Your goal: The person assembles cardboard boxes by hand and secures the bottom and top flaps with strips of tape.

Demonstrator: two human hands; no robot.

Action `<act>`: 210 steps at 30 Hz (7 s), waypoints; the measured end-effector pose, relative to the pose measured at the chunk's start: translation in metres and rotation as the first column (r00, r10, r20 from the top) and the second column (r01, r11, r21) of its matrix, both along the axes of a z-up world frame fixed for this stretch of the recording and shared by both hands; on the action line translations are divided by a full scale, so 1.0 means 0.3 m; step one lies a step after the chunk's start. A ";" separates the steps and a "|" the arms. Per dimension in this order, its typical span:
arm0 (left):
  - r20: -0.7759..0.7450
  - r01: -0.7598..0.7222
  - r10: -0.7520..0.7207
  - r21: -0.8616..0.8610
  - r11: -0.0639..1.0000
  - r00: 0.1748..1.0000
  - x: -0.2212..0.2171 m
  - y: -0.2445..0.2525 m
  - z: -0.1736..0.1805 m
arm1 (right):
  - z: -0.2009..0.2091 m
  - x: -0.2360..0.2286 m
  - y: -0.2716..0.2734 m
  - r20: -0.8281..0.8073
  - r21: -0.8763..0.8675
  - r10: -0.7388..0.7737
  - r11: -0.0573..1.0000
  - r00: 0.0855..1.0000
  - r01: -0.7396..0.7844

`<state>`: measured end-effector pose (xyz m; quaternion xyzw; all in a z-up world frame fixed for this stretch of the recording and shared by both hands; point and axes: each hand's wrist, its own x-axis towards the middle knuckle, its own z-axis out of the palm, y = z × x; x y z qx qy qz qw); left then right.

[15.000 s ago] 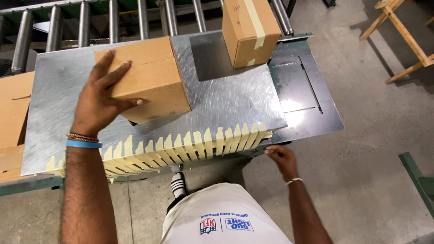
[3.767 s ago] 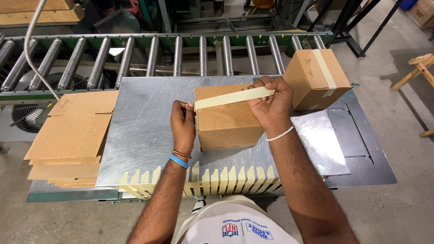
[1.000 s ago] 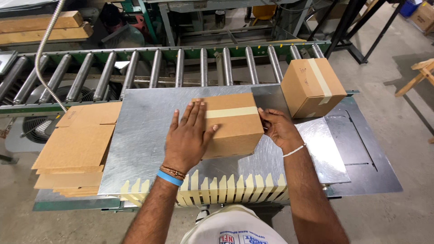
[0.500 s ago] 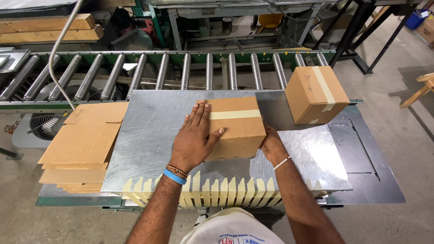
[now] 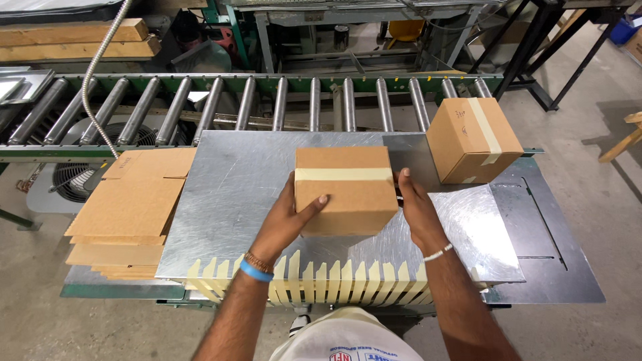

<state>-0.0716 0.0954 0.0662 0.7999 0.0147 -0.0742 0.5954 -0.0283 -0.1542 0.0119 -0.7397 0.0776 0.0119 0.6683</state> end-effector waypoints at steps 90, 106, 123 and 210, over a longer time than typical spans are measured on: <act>0.470 -0.187 -0.200 0.654 0.733 0.860 0.086 0.069 -0.356 | -0.374 0.070 -0.055 0.336 -0.123 0.213 0.976 0.918 -0.181; 0.596 -0.244 -0.229 0.606 0.757 0.770 0.081 0.067 -0.439 | -0.601 -0.393 -0.881 0.473 -0.618 -0.082 0.679 0.877 0.397; 0.549 -0.261 -0.145 0.592 0.762 0.823 0.057 0.061 -0.461 | -0.629 -0.378 -0.889 0.402 -0.712 0.254 0.691 0.880 0.125; 0.575 -0.247 -0.135 0.536 0.807 0.807 0.045 0.062 -0.479 | -0.721 -0.767 -1.036 0.247 -0.795 0.516 0.592 0.820 -0.133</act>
